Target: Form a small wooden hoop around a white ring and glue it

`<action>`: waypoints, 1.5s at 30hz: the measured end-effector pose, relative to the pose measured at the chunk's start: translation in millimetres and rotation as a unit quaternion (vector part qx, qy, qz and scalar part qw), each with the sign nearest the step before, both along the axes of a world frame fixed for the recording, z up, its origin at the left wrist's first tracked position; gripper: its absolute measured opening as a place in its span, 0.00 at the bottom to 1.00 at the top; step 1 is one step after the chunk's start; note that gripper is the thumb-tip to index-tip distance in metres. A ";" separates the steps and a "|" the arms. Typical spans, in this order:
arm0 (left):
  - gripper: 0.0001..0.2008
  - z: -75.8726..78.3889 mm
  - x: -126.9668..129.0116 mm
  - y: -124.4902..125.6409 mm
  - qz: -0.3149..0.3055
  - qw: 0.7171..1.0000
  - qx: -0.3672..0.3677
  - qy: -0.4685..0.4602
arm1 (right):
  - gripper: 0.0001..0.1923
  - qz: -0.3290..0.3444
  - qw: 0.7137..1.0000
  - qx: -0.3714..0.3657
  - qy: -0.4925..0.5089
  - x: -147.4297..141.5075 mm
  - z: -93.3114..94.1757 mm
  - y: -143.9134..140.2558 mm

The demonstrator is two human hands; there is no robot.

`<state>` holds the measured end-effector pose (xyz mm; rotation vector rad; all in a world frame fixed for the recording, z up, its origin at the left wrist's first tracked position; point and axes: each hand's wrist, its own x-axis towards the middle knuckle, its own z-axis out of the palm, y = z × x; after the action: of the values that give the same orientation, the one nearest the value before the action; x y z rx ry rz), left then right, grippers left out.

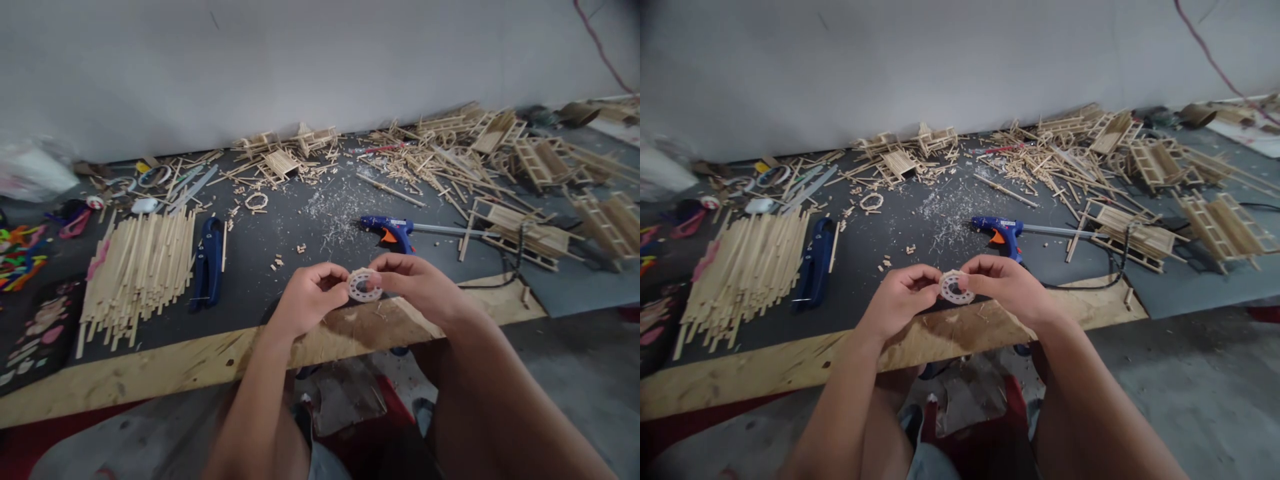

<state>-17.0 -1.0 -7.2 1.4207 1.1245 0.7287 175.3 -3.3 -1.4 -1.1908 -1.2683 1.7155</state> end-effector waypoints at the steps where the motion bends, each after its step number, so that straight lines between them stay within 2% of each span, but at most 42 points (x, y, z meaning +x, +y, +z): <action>1: 0.06 0.2 0.1 -0.1 -0.003 1.000 -0.009 -0.008 | 0.12 0.000 1.000 -0.011 0.006 1.2 0.1 -0.4; 10: 0.05 2.2 1.4 -2.4 -0.005 0.998 -0.042 -0.037 | 0.11 0.004 0.996 -0.070 0.059 1.4 -1.5 -2.8; 20: 0.04 2.0 2.4 -3.2 -0.002 0.998 -0.046 -0.042 | 0.12 -0.013 0.995 -0.076 0.069 -2.2 -1.7 -3.3; 24: 0.04 2.4 3.9 -2.8 0.003 0.997 -0.049 -0.055 | 0.12 -0.016 0.997 -0.057 0.059 -3.6 -3.0 -2.6; 31: 0.03 3.4 10.1 -0.8 0.073 0.995 -0.017 -0.059 | 0.13 -0.022 0.999 0.017 0.015 -14.2 -4.5 -3.1; 39: 0.04 -0.4 10.4 -2.6 0.062 0.996 -0.016 -0.062 | 0.10 -0.057 0.998 0.010 0.017 -18.2 -1.8 -3.2; 45: 0.04 -1.4 10.4 -1.9 0.065 0.996 -0.005 -0.055 | 0.11 -0.063 0.998 0.016 0.006 -17.2 -3.1 -3.1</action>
<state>-6.6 -2.9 -8.6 1.2924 1.1411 0.8814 158.1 -6.3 -4.5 -1.2144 -1.1839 1.6016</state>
